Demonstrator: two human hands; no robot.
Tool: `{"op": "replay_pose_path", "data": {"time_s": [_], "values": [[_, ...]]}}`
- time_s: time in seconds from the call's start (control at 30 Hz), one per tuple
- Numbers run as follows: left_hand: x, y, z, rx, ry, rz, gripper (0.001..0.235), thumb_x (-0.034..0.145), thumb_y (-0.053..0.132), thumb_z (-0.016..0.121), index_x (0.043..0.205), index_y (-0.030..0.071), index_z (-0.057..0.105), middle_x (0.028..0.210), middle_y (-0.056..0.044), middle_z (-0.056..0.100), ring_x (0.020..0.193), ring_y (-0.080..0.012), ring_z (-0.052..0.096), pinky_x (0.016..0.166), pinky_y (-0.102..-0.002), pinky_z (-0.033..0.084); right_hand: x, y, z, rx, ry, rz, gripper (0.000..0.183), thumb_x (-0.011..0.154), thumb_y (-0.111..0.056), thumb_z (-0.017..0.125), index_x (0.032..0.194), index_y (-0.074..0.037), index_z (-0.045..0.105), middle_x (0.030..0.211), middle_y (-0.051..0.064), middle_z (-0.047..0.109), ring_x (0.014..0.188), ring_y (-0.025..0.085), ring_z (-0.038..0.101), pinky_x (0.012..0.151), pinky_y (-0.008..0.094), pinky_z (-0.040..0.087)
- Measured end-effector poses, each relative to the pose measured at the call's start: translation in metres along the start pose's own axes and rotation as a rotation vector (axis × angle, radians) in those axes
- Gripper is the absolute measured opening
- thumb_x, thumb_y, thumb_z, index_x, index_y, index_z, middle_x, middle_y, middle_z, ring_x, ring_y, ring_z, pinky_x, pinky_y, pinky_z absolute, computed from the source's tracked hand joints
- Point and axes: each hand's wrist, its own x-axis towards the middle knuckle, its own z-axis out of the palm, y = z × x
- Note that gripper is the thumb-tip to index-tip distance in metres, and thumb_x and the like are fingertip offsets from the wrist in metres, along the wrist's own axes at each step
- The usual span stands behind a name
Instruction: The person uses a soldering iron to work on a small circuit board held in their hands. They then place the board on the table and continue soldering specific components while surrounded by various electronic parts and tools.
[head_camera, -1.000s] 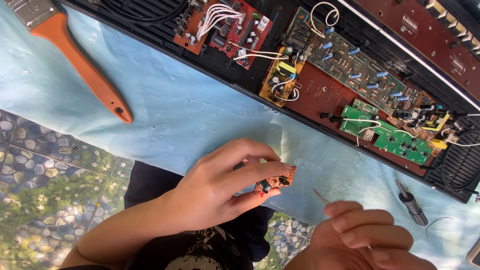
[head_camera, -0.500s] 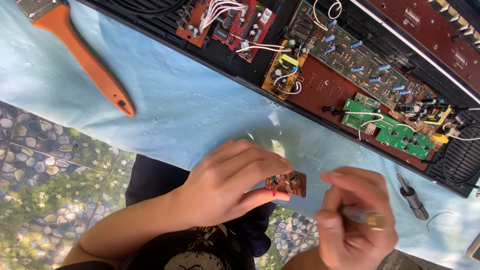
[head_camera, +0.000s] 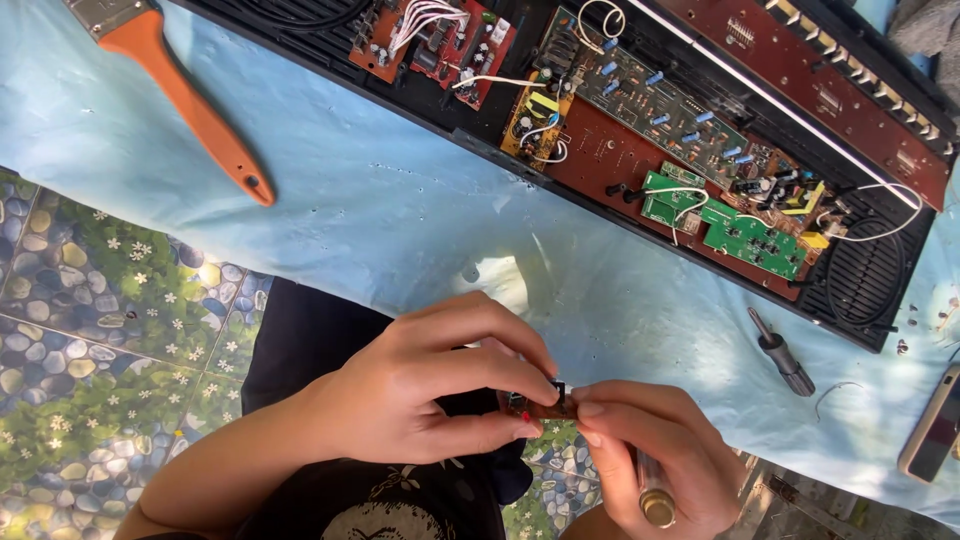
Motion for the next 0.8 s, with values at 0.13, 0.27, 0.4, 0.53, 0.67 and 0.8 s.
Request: {"op": "replay_pose_path", "data": {"time_s": [0.13, 0.27, 0.4, 0.53, 0.67, 0.8], "values": [[-0.002, 0.01, 0.001, -0.048, -0.039, 0.015, 0.012, 0.104, 0.014, 0.06, 0.109, 0.005, 0.066, 0.11, -0.013, 0.063, 0.093, -0.0253, 0.07, 0.086, -0.035, 0.058, -0.007, -0.025, -0.004, 0.005, -0.07, 0.011, 0.009, 0.092, -0.008, 0.065, 0.097, -0.01, 0.071, 0.102, 0.014, 0.077, 0.087, 0.018, 0.082, 0.079, 0.024, 0.068], [-0.003, 0.016, 0.002, -0.06, -0.082, 0.019, 0.015, 0.104, 0.015, 0.059, 0.113, 0.004, 0.063, 0.112, -0.014, 0.063, 0.098, -0.0278, 0.069, 0.09, -0.036, 0.057, -0.015, -0.041, 0.009, -0.031, 0.184, 0.141, 0.012, 0.092, -0.001, 0.065, 0.085, -0.008, 0.07, 0.093, 0.012, 0.075, 0.076, 0.016, 0.074, 0.068, 0.022, 0.057], [-0.002, 0.017, 0.002, -0.072, -0.087, 0.031, 0.014, 0.104, 0.015, 0.059, 0.111, 0.004, 0.063, 0.112, -0.013, 0.063, 0.097, -0.028, 0.069, 0.089, -0.037, 0.057, -0.017, -0.042, 0.01, -0.006, 0.212, 0.139, 0.012, 0.092, -0.001, 0.063, 0.084, -0.008, 0.069, 0.092, 0.012, 0.074, 0.076, 0.016, 0.073, 0.068, 0.021, 0.056], [-0.003, 0.018, 0.001, -0.065, -0.091, 0.025, 0.014, 0.104, 0.016, 0.06, 0.111, 0.004, 0.063, 0.113, -0.013, 0.063, 0.099, -0.0282, 0.069, 0.091, -0.038, 0.057, -0.02, -0.03, 0.0, -0.012, 0.147, 0.06, 0.009, 0.091, -0.003, 0.066, 0.087, -0.011, 0.069, 0.095, 0.01, 0.075, 0.081, 0.015, 0.074, 0.075, 0.022, 0.058], [-0.002, 0.019, -0.001, -0.091, -0.107, 0.032, 0.013, 0.104, 0.014, 0.061, 0.111, 0.004, 0.063, 0.115, -0.014, 0.062, 0.098, -0.0274, 0.068, 0.091, -0.037, 0.057, -0.021, -0.02, -0.009, -0.032, 0.031, 0.048, 0.007, 0.092, -0.01, 0.064, 0.091, -0.012, 0.07, 0.1, 0.009, 0.077, 0.088, 0.016, 0.077, 0.08, 0.025, 0.062], [-0.001, 0.02, -0.003, -0.091, -0.125, 0.033, 0.012, 0.104, 0.013, 0.063, 0.112, 0.004, 0.064, 0.118, -0.014, 0.062, 0.097, -0.0257, 0.068, 0.091, -0.036, 0.057, -0.021, -0.009, -0.008, -0.029, 0.048, -0.076, 0.008, 0.094, -0.017, 0.062, 0.091, -0.014, 0.069, 0.097, 0.007, 0.077, 0.086, 0.014, 0.075, 0.082, 0.025, 0.059]]}}
